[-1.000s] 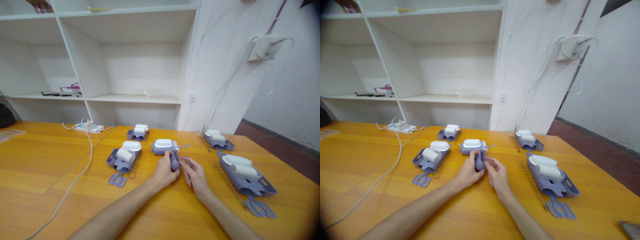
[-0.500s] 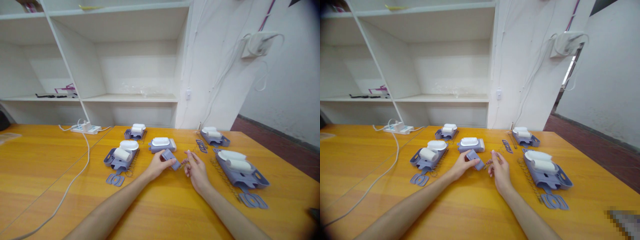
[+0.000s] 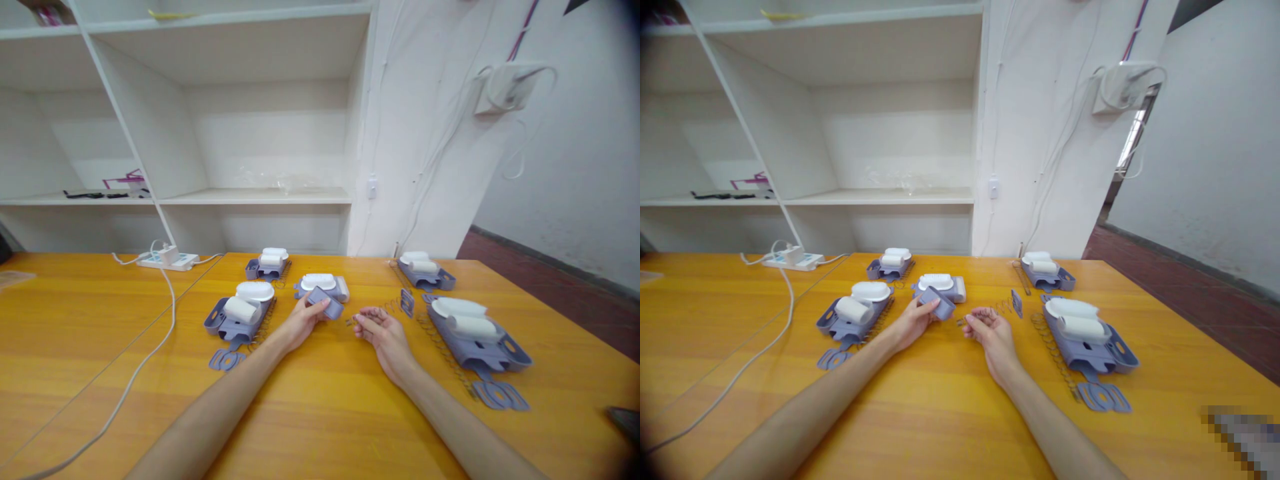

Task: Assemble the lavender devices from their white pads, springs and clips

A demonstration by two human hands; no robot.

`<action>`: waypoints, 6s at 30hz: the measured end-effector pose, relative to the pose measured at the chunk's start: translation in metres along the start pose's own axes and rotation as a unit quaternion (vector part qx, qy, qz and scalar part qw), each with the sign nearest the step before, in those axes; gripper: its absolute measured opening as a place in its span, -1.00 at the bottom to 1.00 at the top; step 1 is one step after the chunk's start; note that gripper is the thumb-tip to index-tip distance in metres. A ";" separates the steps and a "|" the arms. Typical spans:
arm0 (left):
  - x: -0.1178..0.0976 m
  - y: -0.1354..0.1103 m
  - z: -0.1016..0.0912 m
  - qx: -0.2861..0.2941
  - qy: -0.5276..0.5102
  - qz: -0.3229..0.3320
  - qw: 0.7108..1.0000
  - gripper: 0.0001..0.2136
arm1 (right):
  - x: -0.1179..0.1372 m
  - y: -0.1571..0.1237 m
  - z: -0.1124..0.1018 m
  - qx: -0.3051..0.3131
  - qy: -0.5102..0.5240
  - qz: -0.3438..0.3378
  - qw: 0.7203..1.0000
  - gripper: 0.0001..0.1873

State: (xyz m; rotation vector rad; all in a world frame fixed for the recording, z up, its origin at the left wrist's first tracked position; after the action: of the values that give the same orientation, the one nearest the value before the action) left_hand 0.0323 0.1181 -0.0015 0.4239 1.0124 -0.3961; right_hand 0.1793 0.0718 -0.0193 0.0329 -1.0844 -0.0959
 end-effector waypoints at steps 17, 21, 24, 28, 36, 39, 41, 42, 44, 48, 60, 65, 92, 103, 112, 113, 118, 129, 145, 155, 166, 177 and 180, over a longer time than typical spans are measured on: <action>-0.003 -0.004 0.000 -0.051 0.134 0.032 0.989 -0.50 | 0.002 0.000 -0.004 -0.026 -0.014 -0.023 0.999 -0.70; -0.004 -0.004 0.005 -0.029 0.142 0.033 0.989 -0.51 | 0.003 0.000 -0.006 -0.039 0.013 -0.013 0.999 -0.67; -0.008 -0.005 0.011 -0.010 0.160 0.045 0.986 -0.54 | 0.002 -0.001 -0.004 -0.032 0.037 -0.001 0.999 -0.72; -0.010 -0.006 0.017 0.007 0.179 0.048 0.983 -0.53 | 0.002 -0.002 0.000 -0.016 0.040 0.002 0.999 -0.73; -0.009 -0.007 0.020 0.035 0.167 0.030 0.985 -0.49 | 0.001 -0.003 0.004 -0.005 0.000 0.005 1.000 -0.75; -0.003 -0.007 0.016 0.026 0.156 0.005 0.987 -0.44 | 0.002 -0.004 0.003 -0.009 -0.006 -0.002 1.000 -0.72; 0.001 -0.007 0.013 0.018 0.155 -0.009 0.988 -0.44 | 0.002 -0.003 0.002 -0.013 -0.008 -0.006 1.000 -0.70; 0.002 -0.007 0.012 0.016 0.157 -0.010 0.987 -0.46 | 0.003 -0.003 0.002 -0.014 -0.009 -0.007 1.000 -0.68; 0.002 -0.007 0.011 0.013 0.163 -0.004 0.986 -0.51 | 0.003 -0.003 0.001 -0.016 -0.010 -0.010 1.000 -0.65; 0.001 -0.006 0.013 0.016 0.162 0.003 0.987 -0.54 | 0.003 -0.003 0.002 -0.014 -0.013 -0.007 1.000 -0.67; -0.004 -0.006 0.021 0.036 0.157 0.006 0.987 -0.46 | 0.002 -0.003 0.001 -0.020 -0.016 -0.004 1.000 -0.72; 0.001 -0.008 0.030 0.070 0.179 0.009 0.981 -0.50 | 0.003 -0.003 0.007 0.003 -0.050 -0.008 0.999 -0.72; 0.000 -0.013 0.037 0.096 0.220 0.027 0.970 -0.56 | -0.001 -0.002 0.010 0.027 -0.116 -0.006 0.993 -0.69; -0.004 -0.012 0.036 0.085 0.173 0.036 0.981 -0.57 | -0.004 0.000 0.013 0.058 -0.114 0.007 0.992 -0.72; -0.004 -0.012 0.037 0.084 0.160 0.032 0.983 -0.56 | 0.004 -0.003 0.015 0.049 -0.207 -0.014 0.977 -0.74; -0.004 -0.012 0.038 0.087 0.157 0.031 0.983 -0.56 | 0.005 -0.003 0.015 0.048 -0.213 -0.016 0.976 -0.74; -0.003 -0.013 0.039 0.093 0.146 0.025 0.985 -0.56 | 0.004 -0.003 0.016 0.049 -0.222 -0.013 0.974 -0.73; -0.004 -0.015 0.042 0.097 0.145 0.023 0.984 -0.55 | 0.006 -0.002 0.018 0.051 -0.269 -0.015 0.962 -0.72; -0.033 -0.023 0.015 -0.081 0.291 0.140 0.943 -0.67 | -0.001 -0.006 0.021 0.056 -0.199 -0.007 0.978 -0.54; -0.061 -0.047 -0.018 -0.288 0.347 0.253 0.856 -0.65 | -0.002 -0.005 0.021 0.053 -0.206 -0.013 0.977 -0.60; -0.038 -0.035 -0.064 -0.338 0.174 0.202 0.903 -0.66 | 0.031 -0.016 -0.018 -0.129 -0.186 -0.120 0.967 -0.67; -0.010 -0.012 -0.092 -0.323 0.041 0.163 0.931 -0.65 | 0.022 -0.010 -0.029 -0.159 -0.173 -0.096 0.967 -0.62; -0.011 -0.013 -0.091 -0.318 0.014 0.167 0.933 -0.68 | 0.022 -0.010 -0.030 -0.160 -0.172 -0.095 0.967 -0.63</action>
State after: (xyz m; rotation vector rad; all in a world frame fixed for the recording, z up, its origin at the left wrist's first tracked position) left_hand -0.0453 0.1549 -0.0359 0.0067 1.0132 0.2503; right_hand 0.2153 0.0595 -0.0150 -0.1777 -1.3996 -0.4621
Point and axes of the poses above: each hand's wrist, its own y-axis towards the middle knuckle, its own z-axis out of the palm, x = y × z, the point moved 10 cm from there along y, towards the middle knuckle, and after that the axes turned 5 degrees about x, right-handed, at the moved point
